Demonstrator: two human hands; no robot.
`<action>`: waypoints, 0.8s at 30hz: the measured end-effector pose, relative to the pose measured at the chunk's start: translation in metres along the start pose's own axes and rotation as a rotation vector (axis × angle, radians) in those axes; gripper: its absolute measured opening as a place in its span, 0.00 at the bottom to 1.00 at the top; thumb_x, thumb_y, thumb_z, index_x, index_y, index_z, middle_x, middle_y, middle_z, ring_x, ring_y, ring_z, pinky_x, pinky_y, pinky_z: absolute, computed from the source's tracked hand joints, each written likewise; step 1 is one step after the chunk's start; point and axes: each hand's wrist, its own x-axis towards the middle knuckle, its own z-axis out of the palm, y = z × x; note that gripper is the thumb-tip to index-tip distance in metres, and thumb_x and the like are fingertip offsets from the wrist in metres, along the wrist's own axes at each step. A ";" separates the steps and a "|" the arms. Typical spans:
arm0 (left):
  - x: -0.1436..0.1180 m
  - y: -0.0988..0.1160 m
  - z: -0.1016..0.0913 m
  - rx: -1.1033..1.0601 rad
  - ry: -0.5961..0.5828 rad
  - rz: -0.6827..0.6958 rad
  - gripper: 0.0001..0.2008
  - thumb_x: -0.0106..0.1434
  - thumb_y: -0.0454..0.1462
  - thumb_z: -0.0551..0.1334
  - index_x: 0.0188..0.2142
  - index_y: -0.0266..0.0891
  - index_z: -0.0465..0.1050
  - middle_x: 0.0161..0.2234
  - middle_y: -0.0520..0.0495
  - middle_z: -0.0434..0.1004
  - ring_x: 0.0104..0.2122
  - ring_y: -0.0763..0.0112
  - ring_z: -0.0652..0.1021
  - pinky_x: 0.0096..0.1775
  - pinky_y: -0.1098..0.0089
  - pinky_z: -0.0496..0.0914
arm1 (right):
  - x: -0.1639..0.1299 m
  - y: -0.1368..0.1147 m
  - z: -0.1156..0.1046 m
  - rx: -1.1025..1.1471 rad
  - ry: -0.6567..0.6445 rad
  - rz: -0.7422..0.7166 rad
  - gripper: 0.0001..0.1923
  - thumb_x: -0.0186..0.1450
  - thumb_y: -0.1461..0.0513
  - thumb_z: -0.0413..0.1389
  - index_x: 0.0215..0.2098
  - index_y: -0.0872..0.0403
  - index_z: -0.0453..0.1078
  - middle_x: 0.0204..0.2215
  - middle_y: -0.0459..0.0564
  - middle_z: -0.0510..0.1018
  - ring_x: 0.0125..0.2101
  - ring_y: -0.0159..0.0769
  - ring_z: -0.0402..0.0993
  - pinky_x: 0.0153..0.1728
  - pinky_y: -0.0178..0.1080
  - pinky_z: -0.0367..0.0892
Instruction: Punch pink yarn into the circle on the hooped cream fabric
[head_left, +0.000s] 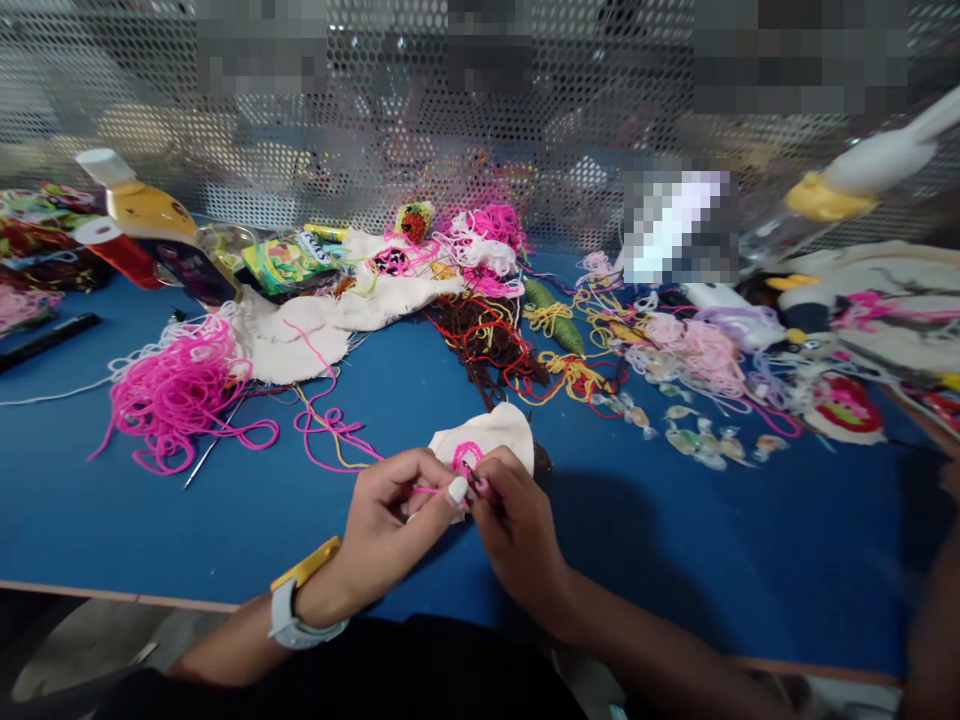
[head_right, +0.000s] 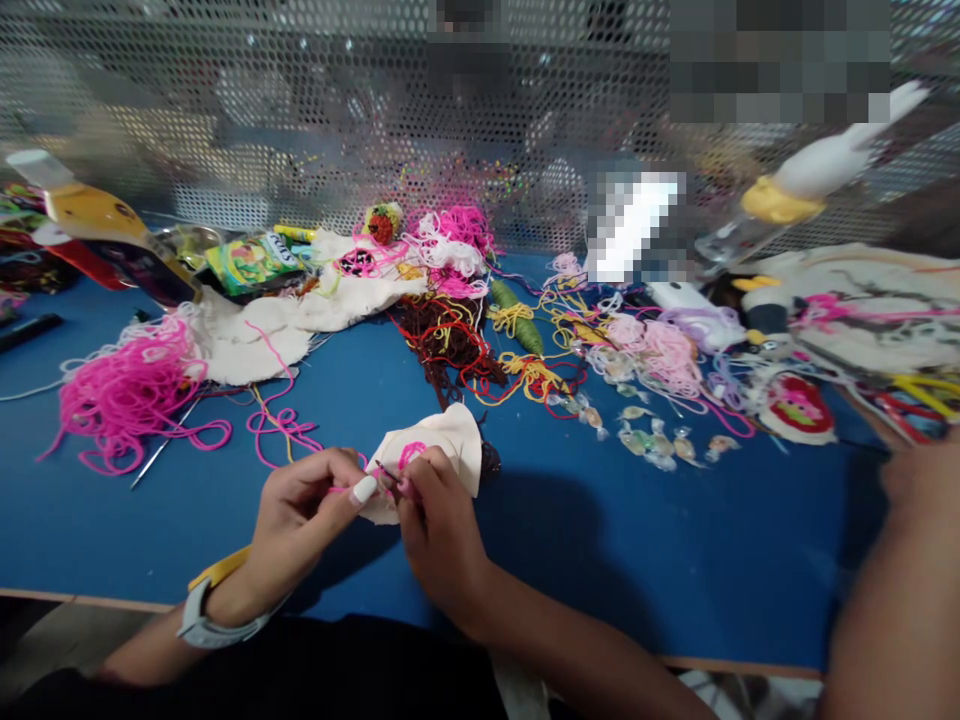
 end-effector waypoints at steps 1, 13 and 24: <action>0.000 0.000 0.000 0.000 0.001 0.001 0.10 0.61 0.38 0.61 0.26 0.35 0.69 0.21 0.50 0.68 0.22 0.76 0.65 0.25 0.74 0.58 | 0.000 0.000 0.000 -0.008 0.002 -0.011 0.10 0.61 0.72 0.44 0.26 0.53 0.52 0.26 0.45 0.60 0.28 0.32 0.58 0.29 0.35 0.54; -0.001 -0.004 -0.002 0.001 0.000 0.009 0.09 0.61 0.37 0.60 0.26 0.37 0.69 0.20 0.53 0.63 0.22 0.76 0.62 0.24 0.75 0.56 | -0.003 0.001 -0.001 -0.069 0.027 -0.071 0.09 0.65 0.72 0.45 0.29 0.54 0.56 0.28 0.46 0.61 0.30 0.30 0.60 0.31 0.34 0.58; 0.002 -0.002 0.000 0.080 0.036 0.041 0.09 0.60 0.35 0.60 0.25 0.36 0.68 0.18 0.57 0.55 0.19 0.78 0.58 0.22 0.75 0.53 | -0.004 0.001 -0.002 -0.137 0.030 -0.099 0.07 0.65 0.71 0.46 0.32 0.55 0.60 0.29 0.48 0.62 0.31 0.32 0.61 0.33 0.35 0.60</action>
